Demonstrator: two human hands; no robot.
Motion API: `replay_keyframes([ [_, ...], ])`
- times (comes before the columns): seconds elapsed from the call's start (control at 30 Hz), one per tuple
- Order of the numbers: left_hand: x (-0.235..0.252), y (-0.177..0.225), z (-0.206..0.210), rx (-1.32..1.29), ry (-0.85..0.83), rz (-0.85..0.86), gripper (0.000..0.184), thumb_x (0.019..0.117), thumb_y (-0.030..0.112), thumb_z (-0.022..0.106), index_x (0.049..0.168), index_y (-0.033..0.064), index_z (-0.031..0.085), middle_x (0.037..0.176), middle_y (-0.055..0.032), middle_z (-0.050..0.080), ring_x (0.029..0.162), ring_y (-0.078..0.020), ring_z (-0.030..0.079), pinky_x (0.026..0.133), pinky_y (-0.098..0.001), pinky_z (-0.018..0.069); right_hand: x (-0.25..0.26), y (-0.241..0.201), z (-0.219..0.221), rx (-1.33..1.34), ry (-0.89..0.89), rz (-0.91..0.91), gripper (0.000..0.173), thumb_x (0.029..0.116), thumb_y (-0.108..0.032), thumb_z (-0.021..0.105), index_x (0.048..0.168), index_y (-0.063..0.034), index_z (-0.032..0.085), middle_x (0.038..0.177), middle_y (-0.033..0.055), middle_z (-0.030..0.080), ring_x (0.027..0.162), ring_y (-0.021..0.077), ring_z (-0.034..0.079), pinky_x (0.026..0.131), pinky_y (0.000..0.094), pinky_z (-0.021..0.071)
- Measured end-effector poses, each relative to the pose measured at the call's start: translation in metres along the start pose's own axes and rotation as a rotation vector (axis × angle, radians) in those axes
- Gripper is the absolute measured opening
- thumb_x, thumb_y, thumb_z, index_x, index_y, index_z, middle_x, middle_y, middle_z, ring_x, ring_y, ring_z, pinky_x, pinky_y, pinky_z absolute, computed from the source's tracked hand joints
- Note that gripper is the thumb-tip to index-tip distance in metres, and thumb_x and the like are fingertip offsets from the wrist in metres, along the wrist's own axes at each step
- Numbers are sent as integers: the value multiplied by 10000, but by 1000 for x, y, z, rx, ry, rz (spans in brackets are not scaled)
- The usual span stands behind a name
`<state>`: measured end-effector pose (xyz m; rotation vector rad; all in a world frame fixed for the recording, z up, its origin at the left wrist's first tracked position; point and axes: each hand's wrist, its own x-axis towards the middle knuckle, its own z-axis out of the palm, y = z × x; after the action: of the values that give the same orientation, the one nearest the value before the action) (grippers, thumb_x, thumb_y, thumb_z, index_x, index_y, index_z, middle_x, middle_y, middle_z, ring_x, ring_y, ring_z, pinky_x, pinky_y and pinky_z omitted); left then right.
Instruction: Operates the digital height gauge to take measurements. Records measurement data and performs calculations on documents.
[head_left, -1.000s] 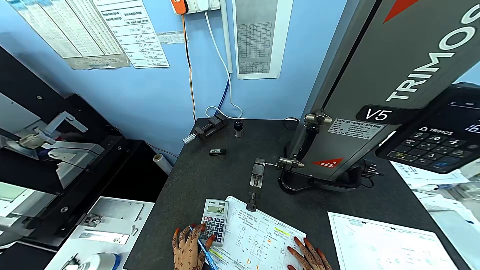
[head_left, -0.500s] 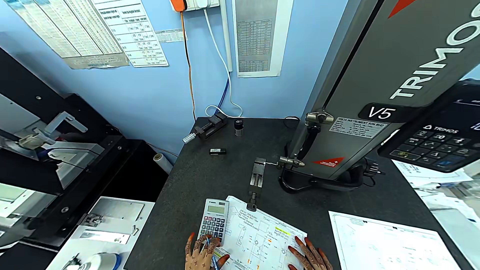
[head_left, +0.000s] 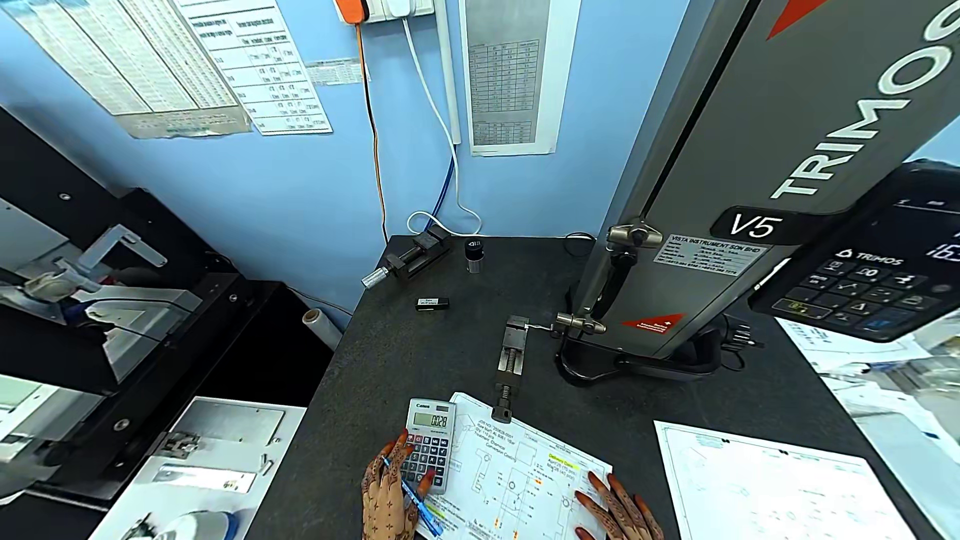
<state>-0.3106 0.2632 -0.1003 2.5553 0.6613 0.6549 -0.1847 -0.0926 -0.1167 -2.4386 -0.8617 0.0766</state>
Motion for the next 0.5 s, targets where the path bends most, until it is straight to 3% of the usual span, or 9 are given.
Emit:
replay_keyframes([
  [0.33,0,2,-2,-27,47,19,689,929,472,627,1312,-99,585,1459,-304,526,1356,-543,466,1134,-632,337,0,-2,-2,3,-5,9,436,1042,-444,518,1399,-225,641,1569,101,478,1503,368,344,1216,628,164],
  [0.4,-1,2,-2,-25,52,25,692,936,491,608,1275,-111,594,1461,-313,520,1358,-546,465,1131,-633,340,0,-2,-1,-1,2,8,437,1043,-451,514,1400,-232,640,1569,93,479,1503,362,347,1216,624,170],
  [0.5,0,4,-4,-36,30,4,736,912,504,628,1316,-109,577,1467,-309,515,1366,-543,454,1140,-628,329,0,-2,-2,0,4,12,432,1046,-446,512,1401,-237,641,1571,85,478,1508,359,340,1217,624,173],
])
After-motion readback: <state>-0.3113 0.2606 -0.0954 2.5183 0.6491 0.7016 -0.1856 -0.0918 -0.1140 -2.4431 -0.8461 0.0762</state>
